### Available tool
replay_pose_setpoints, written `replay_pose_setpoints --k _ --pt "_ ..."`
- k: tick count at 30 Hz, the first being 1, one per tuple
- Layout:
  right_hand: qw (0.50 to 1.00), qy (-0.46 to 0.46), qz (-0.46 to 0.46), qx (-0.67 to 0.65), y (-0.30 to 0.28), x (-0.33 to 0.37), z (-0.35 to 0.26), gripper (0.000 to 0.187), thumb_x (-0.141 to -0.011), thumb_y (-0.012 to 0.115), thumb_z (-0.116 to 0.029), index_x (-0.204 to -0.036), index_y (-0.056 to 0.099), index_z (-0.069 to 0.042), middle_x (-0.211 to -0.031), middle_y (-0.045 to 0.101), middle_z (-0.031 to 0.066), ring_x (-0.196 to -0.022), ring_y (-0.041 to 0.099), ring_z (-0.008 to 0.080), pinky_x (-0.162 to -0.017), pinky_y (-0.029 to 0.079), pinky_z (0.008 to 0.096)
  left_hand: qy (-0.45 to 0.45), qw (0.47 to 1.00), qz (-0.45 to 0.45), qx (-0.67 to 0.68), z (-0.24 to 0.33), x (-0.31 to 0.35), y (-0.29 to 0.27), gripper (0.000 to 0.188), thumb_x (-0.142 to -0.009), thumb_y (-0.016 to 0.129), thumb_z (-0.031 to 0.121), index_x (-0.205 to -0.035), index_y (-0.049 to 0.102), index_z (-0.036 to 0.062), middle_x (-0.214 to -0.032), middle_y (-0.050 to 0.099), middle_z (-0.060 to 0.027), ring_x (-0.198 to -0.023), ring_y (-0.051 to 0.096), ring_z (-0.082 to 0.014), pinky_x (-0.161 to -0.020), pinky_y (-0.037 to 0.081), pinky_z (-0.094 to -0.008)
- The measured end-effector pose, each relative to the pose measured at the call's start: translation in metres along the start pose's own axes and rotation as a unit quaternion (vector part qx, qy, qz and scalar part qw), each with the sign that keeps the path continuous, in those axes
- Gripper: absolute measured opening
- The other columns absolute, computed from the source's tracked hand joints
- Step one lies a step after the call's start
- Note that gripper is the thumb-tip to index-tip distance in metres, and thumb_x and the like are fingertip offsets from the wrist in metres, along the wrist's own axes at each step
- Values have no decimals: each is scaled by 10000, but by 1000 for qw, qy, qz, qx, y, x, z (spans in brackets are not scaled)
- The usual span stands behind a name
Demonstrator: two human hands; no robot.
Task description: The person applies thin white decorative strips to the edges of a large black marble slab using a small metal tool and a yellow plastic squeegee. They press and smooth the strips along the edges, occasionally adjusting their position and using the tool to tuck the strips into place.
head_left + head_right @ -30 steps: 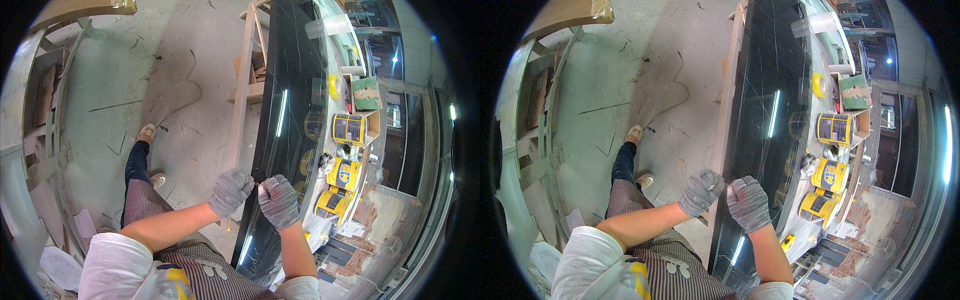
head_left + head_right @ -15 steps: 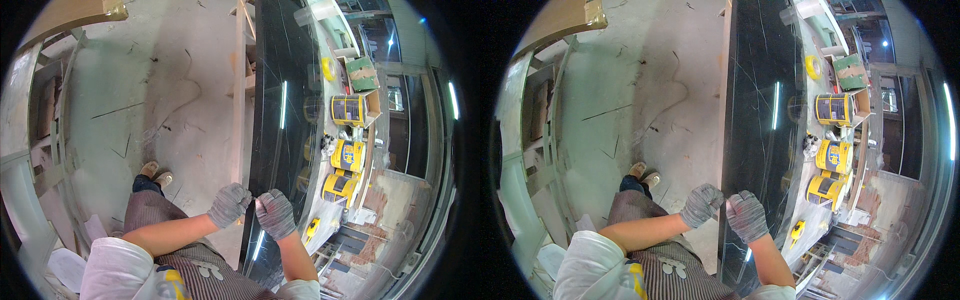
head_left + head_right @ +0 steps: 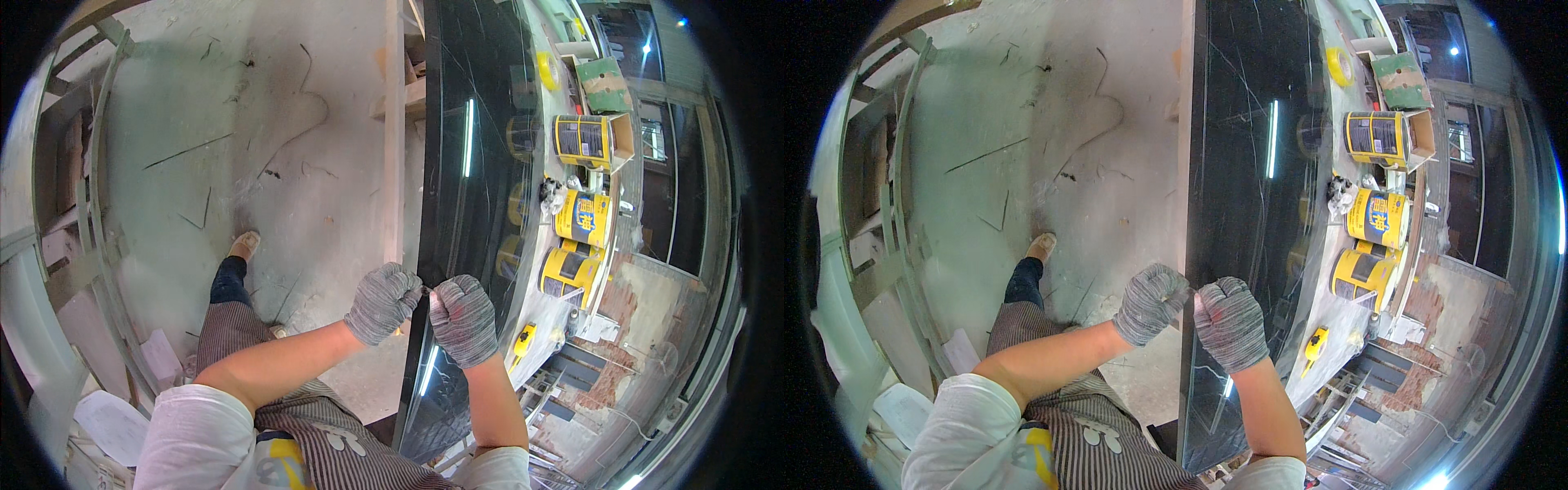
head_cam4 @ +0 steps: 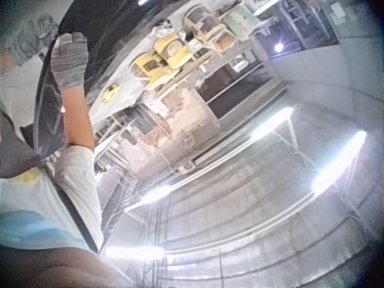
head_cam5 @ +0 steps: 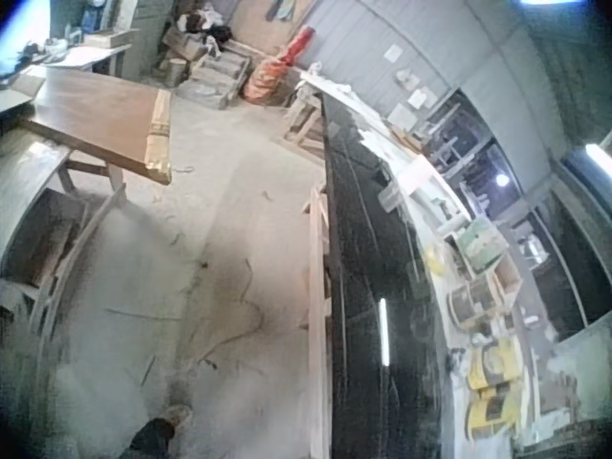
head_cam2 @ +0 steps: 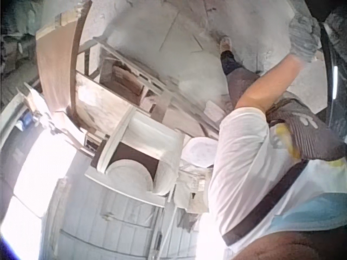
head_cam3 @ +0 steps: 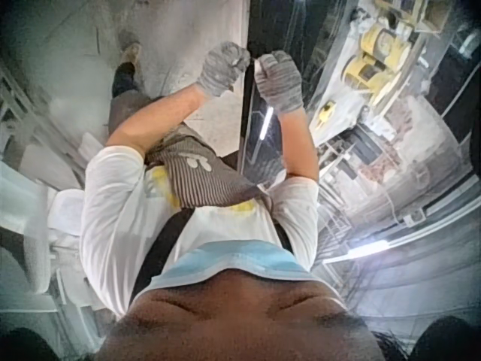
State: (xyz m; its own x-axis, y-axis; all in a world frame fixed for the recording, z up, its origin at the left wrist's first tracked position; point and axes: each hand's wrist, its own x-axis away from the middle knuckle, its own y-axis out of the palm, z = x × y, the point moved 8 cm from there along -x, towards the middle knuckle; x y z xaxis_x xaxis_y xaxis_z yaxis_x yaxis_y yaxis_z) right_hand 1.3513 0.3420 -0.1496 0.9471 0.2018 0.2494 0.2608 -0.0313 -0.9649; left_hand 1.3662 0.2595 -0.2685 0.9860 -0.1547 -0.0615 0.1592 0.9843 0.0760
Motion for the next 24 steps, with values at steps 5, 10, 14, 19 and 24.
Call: replay_pose_setpoints --k 5,10,14,19,24 --pt "999 -19 24 -7 7 35 -5 67 -829 634 -134 -829 622 -68 -803 595 154 -779 612 354 -688 533 445 28 1000 -6 7 1 32 11 117 -759 714 -12 -854 673 43 -869 646 -119 -765 644 -272 -696 542 -357" --pt "999 -33 34 -15 16 78 -9 56 -825 634 -114 -821 613 -63 -799 590 157 -779 606 359 -685 527 445 26 999 18 -10 9 75 20 119 -745 714 -19 -837 665 39 -833 641 -119 -761 641 -276 -697 538 -357" --pt "998 -53 44 -14 27 117 -12 48 -823 630 -100 -817 608 -58 -792 589 159 -779 606 362 -677 524 444 30 998 48 -17 9 114 30 132 -732 731 -7 -827 657 46 -810 632 -109 -741 629 -280 -672 524 -364" --pt "998 -53 36 8 42 169 -15 50 -821 623 -91 -810 601 -48 -789 592 161 -763 609 363 -675 528 450 65 996 42 -52 15 165 43 164 -718 754 33 -848 656 56 -798 625 -110 -753 622 -301 -672 517 -377" --pt "998 -49 26 7 55 214 -18 42 -811 625 -91 -808 603 -55 -794 600 157 -763 616 362 -681 533 450 62 996 27 -57 14 208 59 176 -717 758 51 -860 655 52 -813 627 -119 -786 622 -311 -695 516 -387"
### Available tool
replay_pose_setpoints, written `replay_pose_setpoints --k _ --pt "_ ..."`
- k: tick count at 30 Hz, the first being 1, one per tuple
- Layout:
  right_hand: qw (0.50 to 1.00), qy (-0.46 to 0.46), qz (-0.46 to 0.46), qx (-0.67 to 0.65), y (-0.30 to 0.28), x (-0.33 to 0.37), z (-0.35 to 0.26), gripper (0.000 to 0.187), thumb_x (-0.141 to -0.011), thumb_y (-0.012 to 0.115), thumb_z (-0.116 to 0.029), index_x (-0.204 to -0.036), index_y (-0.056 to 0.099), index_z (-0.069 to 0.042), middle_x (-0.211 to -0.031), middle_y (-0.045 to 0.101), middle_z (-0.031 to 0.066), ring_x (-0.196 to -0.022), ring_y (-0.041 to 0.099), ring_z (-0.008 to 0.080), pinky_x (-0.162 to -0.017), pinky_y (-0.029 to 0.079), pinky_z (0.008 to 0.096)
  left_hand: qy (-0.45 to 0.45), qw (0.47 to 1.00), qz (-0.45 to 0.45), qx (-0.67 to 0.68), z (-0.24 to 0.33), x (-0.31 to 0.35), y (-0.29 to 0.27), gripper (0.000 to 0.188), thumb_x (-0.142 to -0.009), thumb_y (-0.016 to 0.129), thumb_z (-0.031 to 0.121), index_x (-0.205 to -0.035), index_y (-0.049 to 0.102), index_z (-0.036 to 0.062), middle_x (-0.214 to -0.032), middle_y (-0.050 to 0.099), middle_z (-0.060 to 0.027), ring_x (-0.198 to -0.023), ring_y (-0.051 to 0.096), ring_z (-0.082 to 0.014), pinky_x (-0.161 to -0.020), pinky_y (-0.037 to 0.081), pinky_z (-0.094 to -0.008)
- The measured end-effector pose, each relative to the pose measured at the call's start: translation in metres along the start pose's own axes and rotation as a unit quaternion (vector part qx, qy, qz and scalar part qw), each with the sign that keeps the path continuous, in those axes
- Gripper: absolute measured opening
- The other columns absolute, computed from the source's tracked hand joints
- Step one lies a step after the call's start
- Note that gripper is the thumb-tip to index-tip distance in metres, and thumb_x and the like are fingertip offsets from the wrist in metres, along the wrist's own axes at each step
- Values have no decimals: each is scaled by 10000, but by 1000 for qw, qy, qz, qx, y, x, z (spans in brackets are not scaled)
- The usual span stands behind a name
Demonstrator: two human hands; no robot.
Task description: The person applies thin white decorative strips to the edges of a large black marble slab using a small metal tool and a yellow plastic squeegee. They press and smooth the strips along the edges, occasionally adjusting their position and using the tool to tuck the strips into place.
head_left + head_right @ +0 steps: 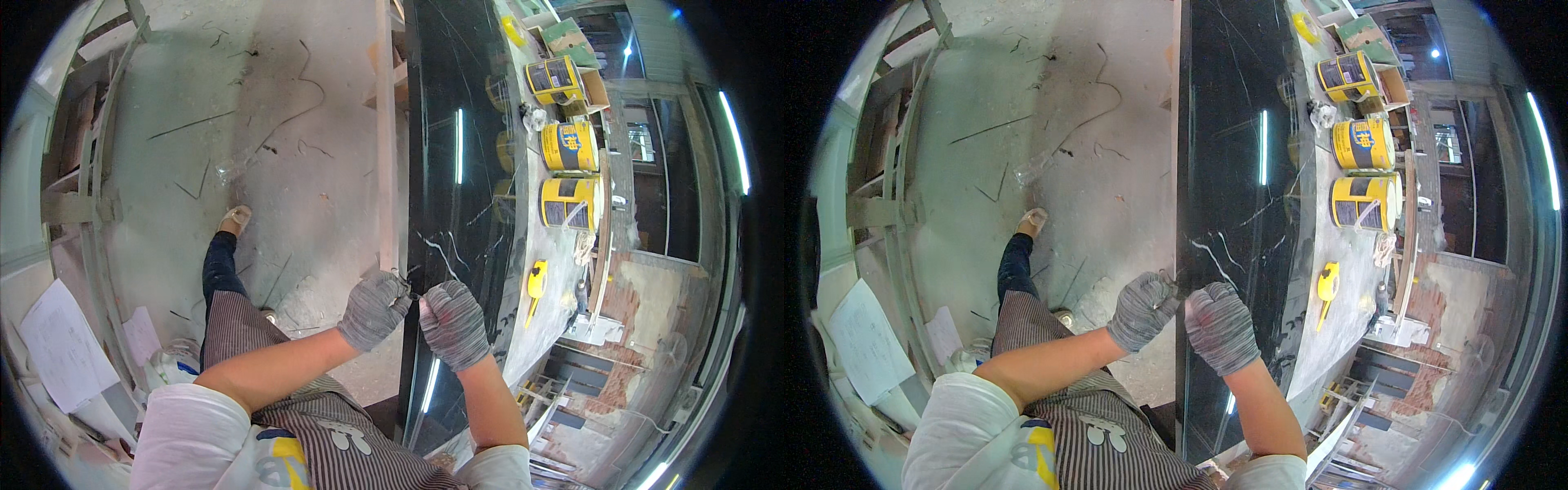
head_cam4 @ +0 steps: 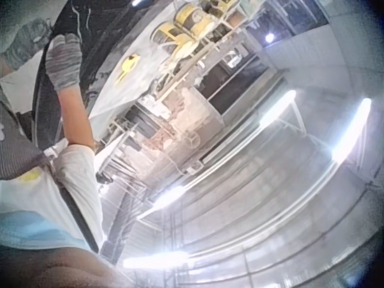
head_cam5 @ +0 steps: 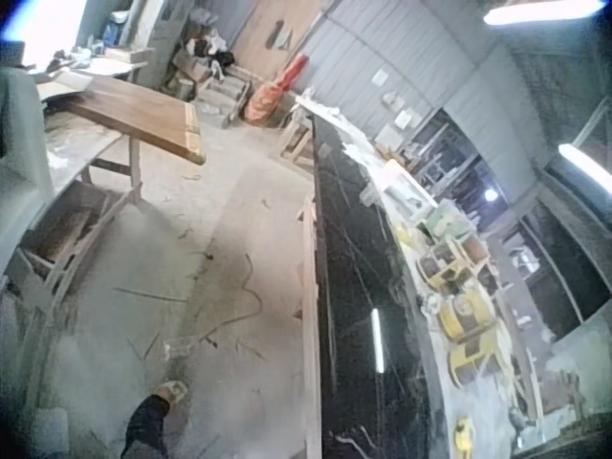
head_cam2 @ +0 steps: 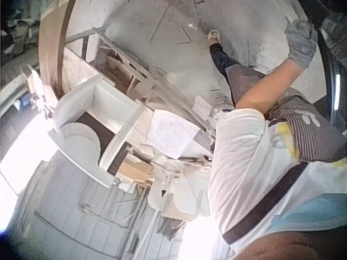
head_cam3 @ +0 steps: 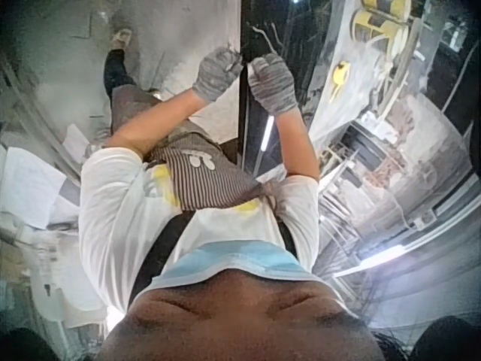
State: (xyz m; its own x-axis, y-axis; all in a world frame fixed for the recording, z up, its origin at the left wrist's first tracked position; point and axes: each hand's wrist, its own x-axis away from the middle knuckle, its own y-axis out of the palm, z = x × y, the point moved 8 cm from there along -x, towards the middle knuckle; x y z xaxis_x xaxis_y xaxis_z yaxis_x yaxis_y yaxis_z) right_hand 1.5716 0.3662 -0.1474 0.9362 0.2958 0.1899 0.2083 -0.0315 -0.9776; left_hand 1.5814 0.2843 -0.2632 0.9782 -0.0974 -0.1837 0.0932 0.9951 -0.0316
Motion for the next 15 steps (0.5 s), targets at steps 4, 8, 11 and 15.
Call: replay_pose_setpoints --k 4,8,11,15 --pt "1000 1 4 -7 8 31 -4 61 -818 634 -92 -804 590 -53 -790 595 152 -779 599 365 -694 517 449 20 1000 4 11 8 30 4 206 -723 760 65 -899 655 50 -832 628 -127 -790 623 -313 -703 517 -398" --pt "1000 3 -2 -14 13 60 -9 67 -820 637 -88 -803 585 -47 -795 598 151 -789 597 367 -708 510 449 45 999 2 -1 13 59 13 238 -735 761 84 -943 653 44 -845 628 -130 -787 623 -323 -708 524 -405" --pt "1000 4 4 -25 17 87 -14 67 -818 636 -94 -807 593 -44 -802 605 152 -799 606 366 -723 515 448 30 999 -35 -29 20 83 16 220 -744 761 88 -927 650 44 -840 627 -132 -775 626 -329 -693 524 -408" --pt "1000 3 -13 -25 21 116 -23 71 -821 639 -105 -819 607 -41 -821 615 151 -807 617 357 -742 525 441 83 996 -43 -5 28 108 22 206 -752 762 115 -908 646 48 -821 627 -134 -747 625 -331 -660 516 -414"
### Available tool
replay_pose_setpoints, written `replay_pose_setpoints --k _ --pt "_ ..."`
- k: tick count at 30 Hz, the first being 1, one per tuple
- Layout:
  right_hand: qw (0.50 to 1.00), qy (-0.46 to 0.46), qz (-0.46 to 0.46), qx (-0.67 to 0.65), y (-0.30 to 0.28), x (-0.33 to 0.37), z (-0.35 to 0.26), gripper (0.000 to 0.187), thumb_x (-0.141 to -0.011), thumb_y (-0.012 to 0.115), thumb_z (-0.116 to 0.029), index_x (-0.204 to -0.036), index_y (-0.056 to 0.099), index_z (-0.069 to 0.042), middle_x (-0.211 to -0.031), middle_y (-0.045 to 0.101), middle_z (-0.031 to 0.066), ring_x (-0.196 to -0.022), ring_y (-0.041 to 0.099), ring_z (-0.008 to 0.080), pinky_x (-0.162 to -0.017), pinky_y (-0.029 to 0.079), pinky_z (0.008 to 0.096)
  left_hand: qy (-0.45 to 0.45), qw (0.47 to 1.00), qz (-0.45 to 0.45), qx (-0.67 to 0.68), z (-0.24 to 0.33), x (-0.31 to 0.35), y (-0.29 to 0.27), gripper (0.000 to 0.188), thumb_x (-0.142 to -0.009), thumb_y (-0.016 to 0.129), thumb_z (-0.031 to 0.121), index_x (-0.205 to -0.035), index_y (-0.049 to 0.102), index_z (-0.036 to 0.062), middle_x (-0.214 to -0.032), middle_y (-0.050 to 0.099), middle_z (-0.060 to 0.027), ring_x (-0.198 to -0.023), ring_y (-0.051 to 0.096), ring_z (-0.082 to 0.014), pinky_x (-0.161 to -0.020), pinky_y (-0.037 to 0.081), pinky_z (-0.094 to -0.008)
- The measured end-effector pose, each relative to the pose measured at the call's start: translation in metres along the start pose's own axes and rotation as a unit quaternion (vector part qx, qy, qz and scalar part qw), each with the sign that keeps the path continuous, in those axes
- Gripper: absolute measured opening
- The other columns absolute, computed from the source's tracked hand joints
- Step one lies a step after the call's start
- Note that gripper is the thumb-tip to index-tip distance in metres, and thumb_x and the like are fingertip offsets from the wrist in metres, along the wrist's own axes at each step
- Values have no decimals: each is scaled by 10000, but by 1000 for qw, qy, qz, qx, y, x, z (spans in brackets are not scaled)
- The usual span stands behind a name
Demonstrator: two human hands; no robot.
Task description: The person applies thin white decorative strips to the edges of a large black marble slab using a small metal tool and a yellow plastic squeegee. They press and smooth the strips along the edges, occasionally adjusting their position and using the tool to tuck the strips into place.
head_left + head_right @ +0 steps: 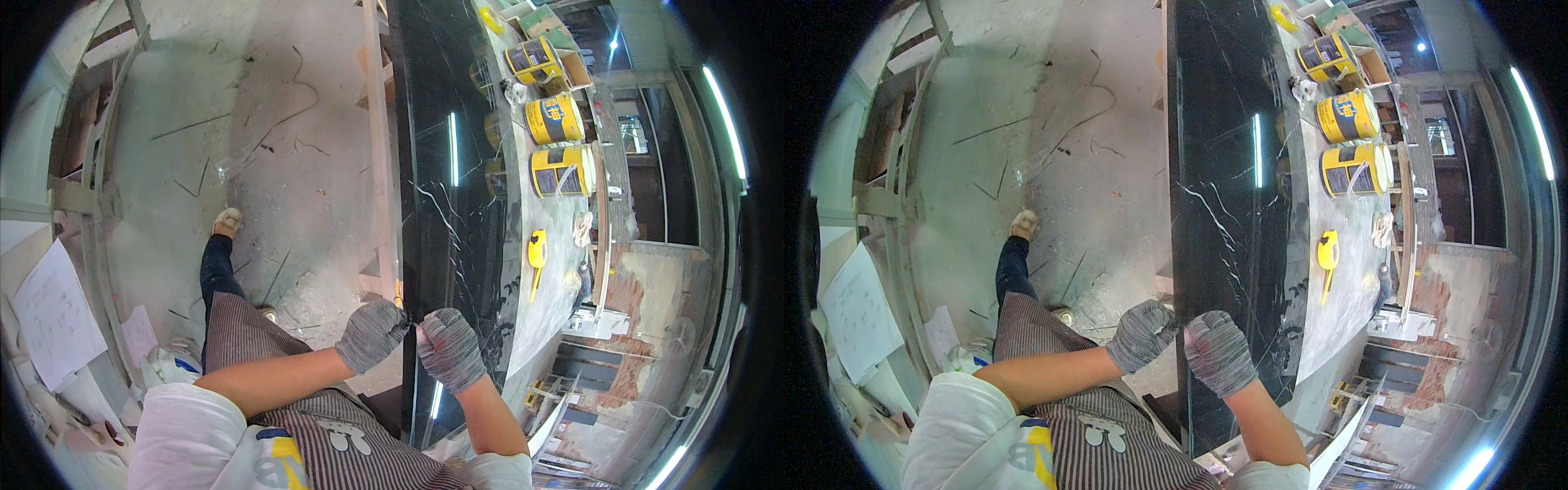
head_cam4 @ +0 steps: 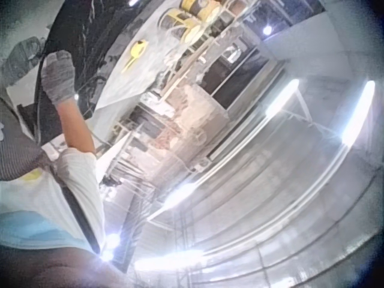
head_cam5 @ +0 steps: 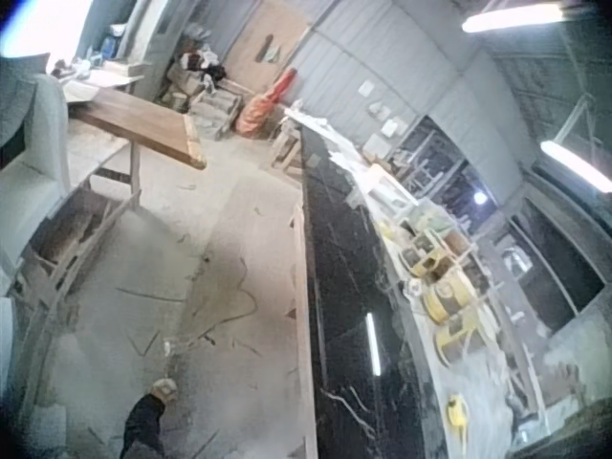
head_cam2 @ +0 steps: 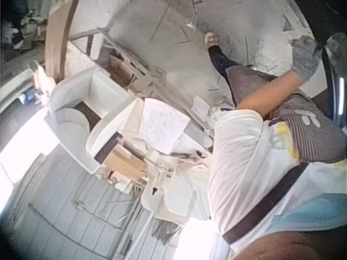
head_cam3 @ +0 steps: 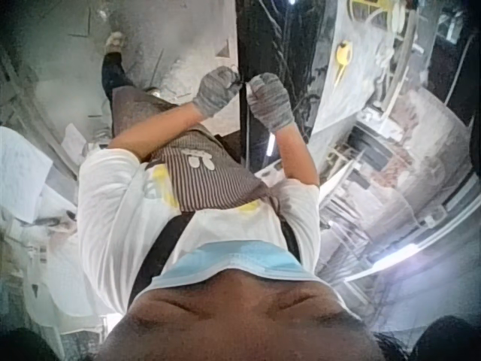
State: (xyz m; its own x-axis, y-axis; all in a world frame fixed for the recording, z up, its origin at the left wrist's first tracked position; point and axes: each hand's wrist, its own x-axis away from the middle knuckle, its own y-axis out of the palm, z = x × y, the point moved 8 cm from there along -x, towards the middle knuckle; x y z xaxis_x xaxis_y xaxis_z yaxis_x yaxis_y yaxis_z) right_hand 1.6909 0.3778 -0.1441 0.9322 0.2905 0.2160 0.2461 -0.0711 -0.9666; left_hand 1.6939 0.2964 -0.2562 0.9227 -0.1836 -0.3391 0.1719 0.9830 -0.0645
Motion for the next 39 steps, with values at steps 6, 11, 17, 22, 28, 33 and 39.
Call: replay_pose_setpoints --k 6,11,17,22,28,33,39 --pt "1000 19 -10 -15 5 36 -7 58 -816 619 -111 -826 602 -56 -812 607 149 -813 612 360 -751 523 448 -27 995 -96 -13 14 27 14 182 -771 737 162 -891 656 51 -818 621 -139 -743 619 -338 -649 510 -426" --pt "996 48 -75 -19 7 60 -9 57 -828 625 -132 -829 622 -75 -836 619 144 -845 618 345 -763 522 439 -72 940 -325 -68 -2 51 35 293 -811 691 229 -1041 659 50 -945 653 -153 -870 647 -340 -742 527 -437" --pt "989 -18 111 -98 -70 42 -24 137 -795 722 -154 -921 684 -116 -896 636 81 -838 636 276 -757 537 394 -233 748 -515 -348 -101 54 -39 554 -833 604 286 -1340 538 75 -1288 610 -178 -1126 621 -329 -964 489 -427" --pt "963 -35 217 -156 -107 -4 -19 170 -759 753 -117 -911 680 -139 -922 644 57 -847 643 257 -744 542 368 -295 810 -386 -328 -92 -66 -119 347 -846 642 301 -1092 681 60 -1102 671 -188 -954 659 -369 -845 521 -412" --pt "947 -49 258 -183 -136 -85 -11 155 -764 726 -91 -906 674 -126 -906 658 57 -818 646 253 -734 537 365 -210 959 -139 -130 -89 -165 -154 323 -889 676 279 -1084 669 22 -1027 684 -152 -945 656 -288 -848 515 -380" --pt "930 33 249 -269 -108 -167 40 55 -843 675 -104 -894 659 -91 -834 664 71 -788 645 246 -733 516 355 -187 949 -165 195 -63 -214 -121 315 -931 678 297 -1100 681 31 -957 683 -88 -886 619 -169 -828 512 -319" --pt "886 152 204 -388 -55 -240 98 125 -878 696 -181 -937 662 -76 -862 648 78 -774 620 220 -722 509 337 -212 966 -132 72 -78 -272 -119 240 -938 667 269 -918 666 30 -802 643 -44 -758 586 -166 -718 486 -324"
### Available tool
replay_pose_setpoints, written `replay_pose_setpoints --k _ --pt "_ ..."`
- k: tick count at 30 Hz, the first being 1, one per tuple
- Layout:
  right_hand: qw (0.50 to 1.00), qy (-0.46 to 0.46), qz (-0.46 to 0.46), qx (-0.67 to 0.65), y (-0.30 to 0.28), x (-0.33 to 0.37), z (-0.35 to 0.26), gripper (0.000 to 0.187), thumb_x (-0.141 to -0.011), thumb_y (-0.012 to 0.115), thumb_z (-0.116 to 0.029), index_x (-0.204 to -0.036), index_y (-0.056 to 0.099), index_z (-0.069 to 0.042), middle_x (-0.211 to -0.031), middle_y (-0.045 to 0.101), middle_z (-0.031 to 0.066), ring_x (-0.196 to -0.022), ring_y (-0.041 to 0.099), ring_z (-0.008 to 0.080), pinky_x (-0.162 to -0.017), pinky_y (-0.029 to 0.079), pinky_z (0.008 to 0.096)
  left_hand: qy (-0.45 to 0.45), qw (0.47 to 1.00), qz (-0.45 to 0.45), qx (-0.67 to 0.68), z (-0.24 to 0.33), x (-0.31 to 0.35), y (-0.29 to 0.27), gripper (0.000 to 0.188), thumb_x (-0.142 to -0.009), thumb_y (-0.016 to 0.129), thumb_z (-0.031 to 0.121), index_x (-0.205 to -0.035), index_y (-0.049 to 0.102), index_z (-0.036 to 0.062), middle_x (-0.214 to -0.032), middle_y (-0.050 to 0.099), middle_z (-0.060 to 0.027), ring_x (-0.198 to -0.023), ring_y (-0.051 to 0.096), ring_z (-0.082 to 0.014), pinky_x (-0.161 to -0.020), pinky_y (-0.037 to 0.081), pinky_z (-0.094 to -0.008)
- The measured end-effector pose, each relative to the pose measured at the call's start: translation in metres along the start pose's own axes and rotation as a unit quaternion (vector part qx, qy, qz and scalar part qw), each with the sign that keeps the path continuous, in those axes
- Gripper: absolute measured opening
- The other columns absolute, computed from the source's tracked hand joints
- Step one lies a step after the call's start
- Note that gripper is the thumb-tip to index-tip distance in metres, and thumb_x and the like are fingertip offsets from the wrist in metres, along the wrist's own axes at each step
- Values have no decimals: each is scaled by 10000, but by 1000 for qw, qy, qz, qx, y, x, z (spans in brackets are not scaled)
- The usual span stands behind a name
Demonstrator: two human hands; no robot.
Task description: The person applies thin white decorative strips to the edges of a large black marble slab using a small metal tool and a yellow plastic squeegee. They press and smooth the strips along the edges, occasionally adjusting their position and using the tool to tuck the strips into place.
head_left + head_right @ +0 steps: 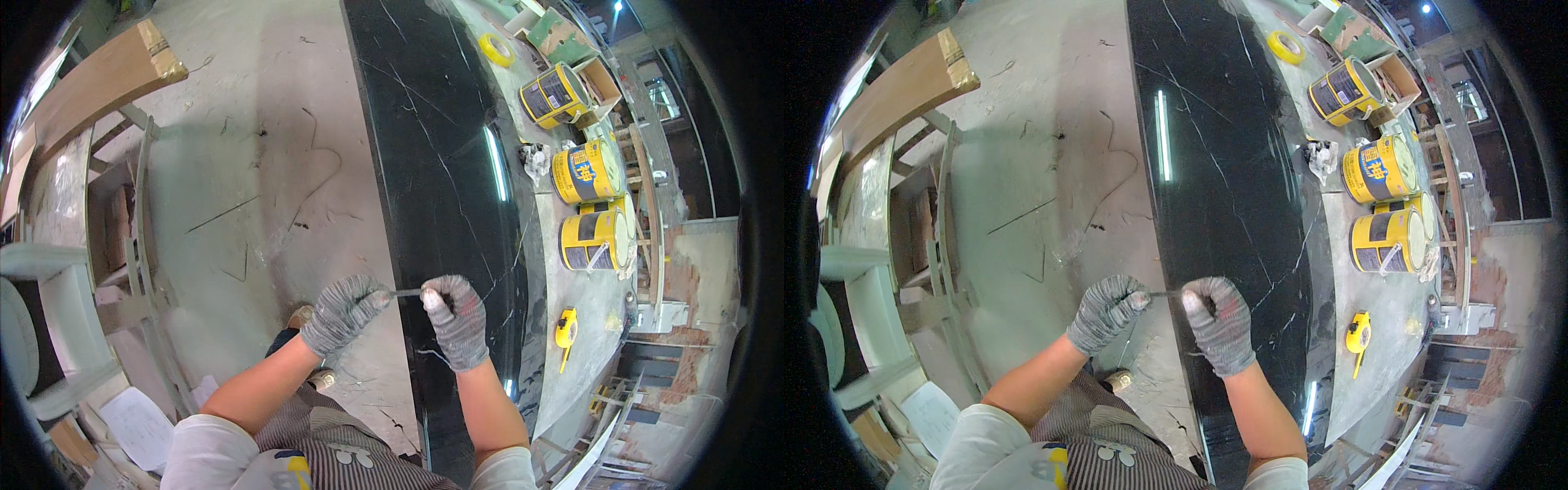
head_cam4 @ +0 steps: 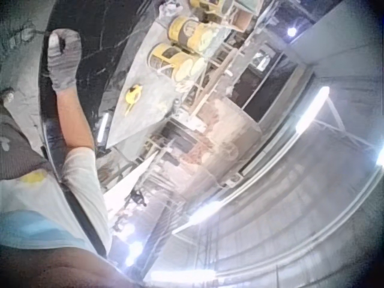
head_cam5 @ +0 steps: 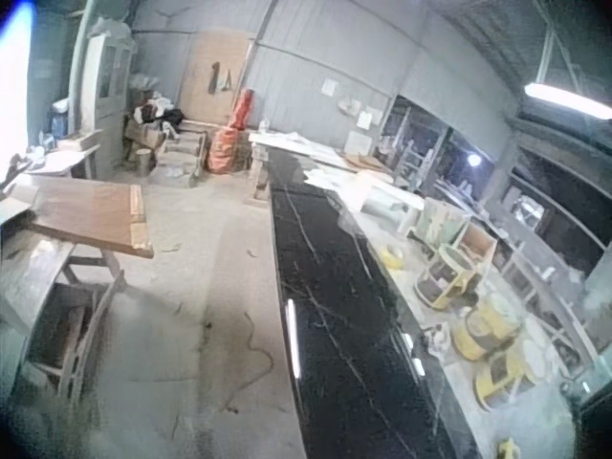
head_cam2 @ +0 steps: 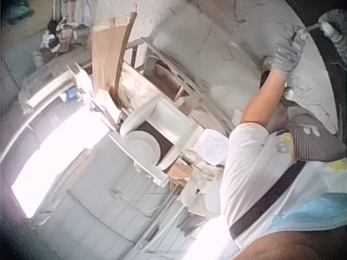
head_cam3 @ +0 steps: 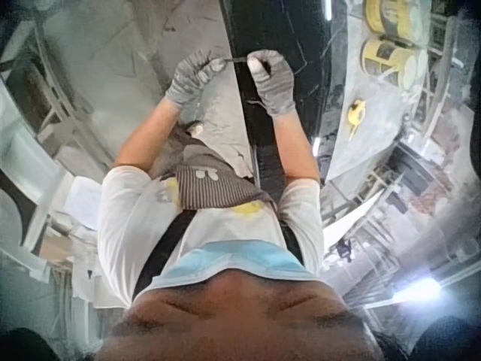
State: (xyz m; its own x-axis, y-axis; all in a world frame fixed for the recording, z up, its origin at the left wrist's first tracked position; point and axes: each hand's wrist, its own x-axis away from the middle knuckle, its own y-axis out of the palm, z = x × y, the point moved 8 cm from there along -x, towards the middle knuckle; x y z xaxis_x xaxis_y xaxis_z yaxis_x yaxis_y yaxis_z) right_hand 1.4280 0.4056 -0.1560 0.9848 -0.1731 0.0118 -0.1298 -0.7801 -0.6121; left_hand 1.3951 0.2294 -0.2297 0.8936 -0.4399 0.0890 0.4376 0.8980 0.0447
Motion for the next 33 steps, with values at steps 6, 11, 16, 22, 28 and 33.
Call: replay_pose_setpoints --k 6,11,16,22,28,33 --pt "960 -191 74 193 17 -90 -21 142 -816 708 -116 -950 678 -82 -876 623 91 -867 613 279 -799 514 391 53 978 106 -169 6 -73 -23 191 -942 635 187 -831 619 33 -679 544 -110 -608 487 -220 -605 446 -338" --pt "973 -142 4 183 36 -144 -11 111 -816 708 -104 -924 697 -84 -892 632 113 -891 621 289 -822 515 398 62 963 178 -194 10 -111 -41 198 -937 629 166 -802 602 24 -659 523 -133 -583 443 -242 -575 432 -353" --pt "975 -118 -37 184 48 -161 -13 90 -829 701 -104 -911 701 -66 -891 639 118 -886 622 290 -829 517 398 79 939 227 -245 11 -120 -49 209 -918 651 152 -771 575 24 -660 531 -149 -575 481 -274 -573 436 -383" --pt "974 -120 -60 181 43 -142 -5 87 -836 696 -117 -897 701 -54 -881 641 120 -893 622 290 -845 512 394 92 932 215 -278 11 -106 -37 195 -895 676 143 -768 582 27 -668 536 -152 -593 497 -308 -584 444 -391" --pt "974 -135 -33 178 48 -156 -16 87 -825 701 -119 -894 700 -65 -884 645 121 -894 620 301 -851 506 404 52 933 221 -280 15 -125 -49 183 -862 694 124 -759 579 26 -701 554 -180 -633 529 -353 -595 446 -417" --pt "973 -140 -49 180 54 -153 -13 88 -831 695 -142 -881 700 -70 -886 647 118 -902 616 301 -868 497 398 79 925 242 -283 10 -114 -48 173 -835 702 108 -753 569 34 -712 547 -186 -652 534 -374 -600 444 -432"
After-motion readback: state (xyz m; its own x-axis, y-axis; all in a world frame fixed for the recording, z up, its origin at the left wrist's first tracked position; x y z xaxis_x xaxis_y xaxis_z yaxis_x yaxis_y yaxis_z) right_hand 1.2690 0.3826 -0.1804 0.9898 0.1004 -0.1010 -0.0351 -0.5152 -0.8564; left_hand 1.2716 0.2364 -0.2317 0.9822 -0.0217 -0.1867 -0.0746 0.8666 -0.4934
